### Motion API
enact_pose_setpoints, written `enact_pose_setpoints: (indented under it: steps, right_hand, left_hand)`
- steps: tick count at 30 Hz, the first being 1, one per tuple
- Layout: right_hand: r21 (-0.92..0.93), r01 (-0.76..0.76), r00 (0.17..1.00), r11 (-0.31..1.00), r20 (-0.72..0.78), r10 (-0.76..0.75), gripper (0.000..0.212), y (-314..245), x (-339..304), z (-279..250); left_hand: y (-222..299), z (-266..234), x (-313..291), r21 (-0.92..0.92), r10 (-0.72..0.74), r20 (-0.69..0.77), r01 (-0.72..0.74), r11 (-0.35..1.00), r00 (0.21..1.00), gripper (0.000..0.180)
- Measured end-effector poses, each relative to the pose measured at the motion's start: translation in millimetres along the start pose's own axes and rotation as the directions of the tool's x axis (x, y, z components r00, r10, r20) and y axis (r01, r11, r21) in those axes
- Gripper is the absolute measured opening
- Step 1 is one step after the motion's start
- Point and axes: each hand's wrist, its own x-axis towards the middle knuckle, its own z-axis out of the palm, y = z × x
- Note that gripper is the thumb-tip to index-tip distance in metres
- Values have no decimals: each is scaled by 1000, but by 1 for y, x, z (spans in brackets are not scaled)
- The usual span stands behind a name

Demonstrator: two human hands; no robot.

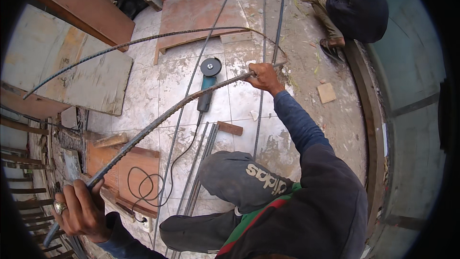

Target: The person uses an angle grinder to cut through metal rebar rods resting on a wooden block on the floor, then gathers and lifts the rods by hand.

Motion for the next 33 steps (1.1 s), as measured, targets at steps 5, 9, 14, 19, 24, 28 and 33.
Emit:
enact_pose_setpoints:
  steps: [5,9,14,19,24,28,33]
  right_hand:
    - [72,115,988,991,-109,-107,53,-75,2,-48]
    - [-45,146,979,988,-137,-151,63,-130,-1,-61]
    - [-100,161,987,982,1,-162,66,-153,-36,-44]
    - [-129,213,968,968,163,-191,65,-183,-37,-58]
    - [-195,316,915,928,323,-244,55,-220,-28,-91]
    - [-187,358,923,915,220,-316,56,-243,-28,-114]
    - [-198,377,924,905,145,-353,53,-277,-19,-105]
  left_hand:
    - [-136,107,-30,-75,-262,199,281,957,944,28]
    - [-127,137,-22,8,-76,304,77,997,950,31]
    - [-76,183,-87,-224,-59,331,139,965,942,37]
    - [-18,125,-71,-541,-82,415,318,778,906,47]
    - [41,100,-86,-791,16,483,429,436,875,64]
    - [62,76,-83,-865,51,338,288,411,940,64]
    - [75,52,-115,-849,72,441,390,356,895,45]
